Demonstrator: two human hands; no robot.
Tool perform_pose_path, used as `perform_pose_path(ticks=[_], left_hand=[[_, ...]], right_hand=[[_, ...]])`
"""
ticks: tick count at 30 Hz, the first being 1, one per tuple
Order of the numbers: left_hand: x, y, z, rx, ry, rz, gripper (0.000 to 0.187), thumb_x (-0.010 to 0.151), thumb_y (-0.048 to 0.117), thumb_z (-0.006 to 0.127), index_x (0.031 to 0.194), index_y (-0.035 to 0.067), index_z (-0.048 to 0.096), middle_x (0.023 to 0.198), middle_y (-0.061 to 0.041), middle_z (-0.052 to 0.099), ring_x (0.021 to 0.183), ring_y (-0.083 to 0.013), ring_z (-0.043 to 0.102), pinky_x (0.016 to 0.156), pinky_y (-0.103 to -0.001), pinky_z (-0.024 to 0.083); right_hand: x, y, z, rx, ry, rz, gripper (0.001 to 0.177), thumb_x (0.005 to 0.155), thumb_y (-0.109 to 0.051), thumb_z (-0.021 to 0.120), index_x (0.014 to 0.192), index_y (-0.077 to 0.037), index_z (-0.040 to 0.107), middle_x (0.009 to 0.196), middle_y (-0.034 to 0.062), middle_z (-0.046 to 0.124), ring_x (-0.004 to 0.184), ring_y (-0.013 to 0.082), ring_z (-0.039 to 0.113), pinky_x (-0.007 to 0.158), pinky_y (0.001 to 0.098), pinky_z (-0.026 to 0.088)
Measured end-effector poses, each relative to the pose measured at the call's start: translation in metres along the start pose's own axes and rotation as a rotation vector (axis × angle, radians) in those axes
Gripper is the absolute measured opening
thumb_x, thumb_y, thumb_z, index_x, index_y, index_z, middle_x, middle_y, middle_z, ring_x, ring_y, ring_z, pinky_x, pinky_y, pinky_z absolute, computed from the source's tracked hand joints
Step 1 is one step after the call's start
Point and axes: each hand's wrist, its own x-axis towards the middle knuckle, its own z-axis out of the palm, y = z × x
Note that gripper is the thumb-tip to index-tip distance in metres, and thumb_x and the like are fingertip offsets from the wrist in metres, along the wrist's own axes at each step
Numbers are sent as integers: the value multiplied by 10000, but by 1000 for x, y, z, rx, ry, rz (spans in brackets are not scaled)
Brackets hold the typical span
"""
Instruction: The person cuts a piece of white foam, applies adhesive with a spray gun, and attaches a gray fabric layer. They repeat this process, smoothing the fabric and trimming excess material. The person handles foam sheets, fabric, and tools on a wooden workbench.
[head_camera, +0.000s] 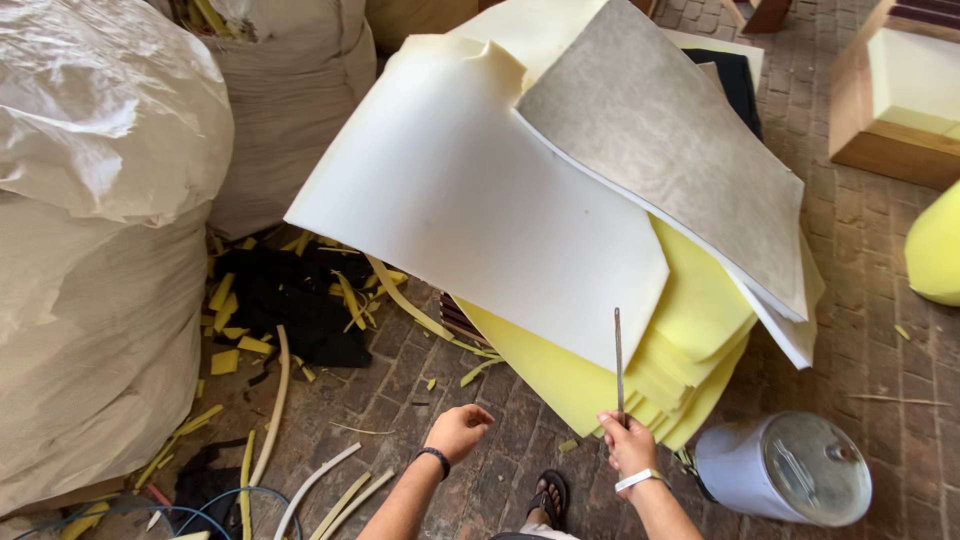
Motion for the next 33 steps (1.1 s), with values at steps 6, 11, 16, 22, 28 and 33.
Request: perform_pose_path(ticks=[6, 11, 16, 22, 28, 33], left_hand=[[34, 6, -14, -90, 35, -38, 236, 845, 157, 703, 1062, 111, 785, 1051, -52, 802, 1016, -180, 756, 919, -320, 582], [95, -27, -32, -348, 53, -89, 218, 843, 105, 704, 1042, 55, 780, 931, -48, 798, 833, -123, 721, 787, -280, 578], [170, -26, -48, -296, -34, -126, 229, 859, 91, 691, 1061, 27, 777, 865, -55, 779, 746, -115, 688, 723, -272, 562], [239, 31, -33, -73, -254, -68, 260, 879, 121, 681, 1112, 51, 771, 991, -59, 803, 834, -141, 730, 796, -297, 594], [284, 102, -18, 105, -410, -56, 269, 917, 178, 679, 1165, 101, 753, 1105, -69, 778, 1010, -165, 736, 926, -320, 594], [305, 152, -18, 206, -361, -31, 294, 901, 202, 684, 1172, 123, 766, 1160, -79, 769, 1087, -198, 719, 970, -342, 567]], right_hand=[[20, -67, 33, -105, -62, -24, 186, 908, -179, 725, 1001, -20, 701, 637, 16, 549, 384, 84, 338, 337, 262, 256], [39, -90, 71, -102, -16, -15, 229, 911, -113, 677, 1123, -30, 661, 678, 31, 593, 410, 66, 380, 346, 237, 278], [53, -110, 94, -14, 134, -24, 290, 904, -24, 592, 1192, 0, 618, 806, 85, 709, 535, 92, 529, 438, 231, 427], [66, -112, 75, 171, 253, -57, 313, 920, 20, 541, 1221, -27, 613, 891, 109, 702, 630, 131, 593, 515, 262, 503], [98, -85, 42, 175, 334, -39, 299, 946, -72, 561, 1233, -102, 640, 786, 79, 659, 478, 116, 489, 390, 279, 398], [137, -100, 25, 77, 224, 79, 248, 942, -167, 664, 1135, -17, 708, 642, 56, 575, 413, 123, 430, 364, 284, 356]])
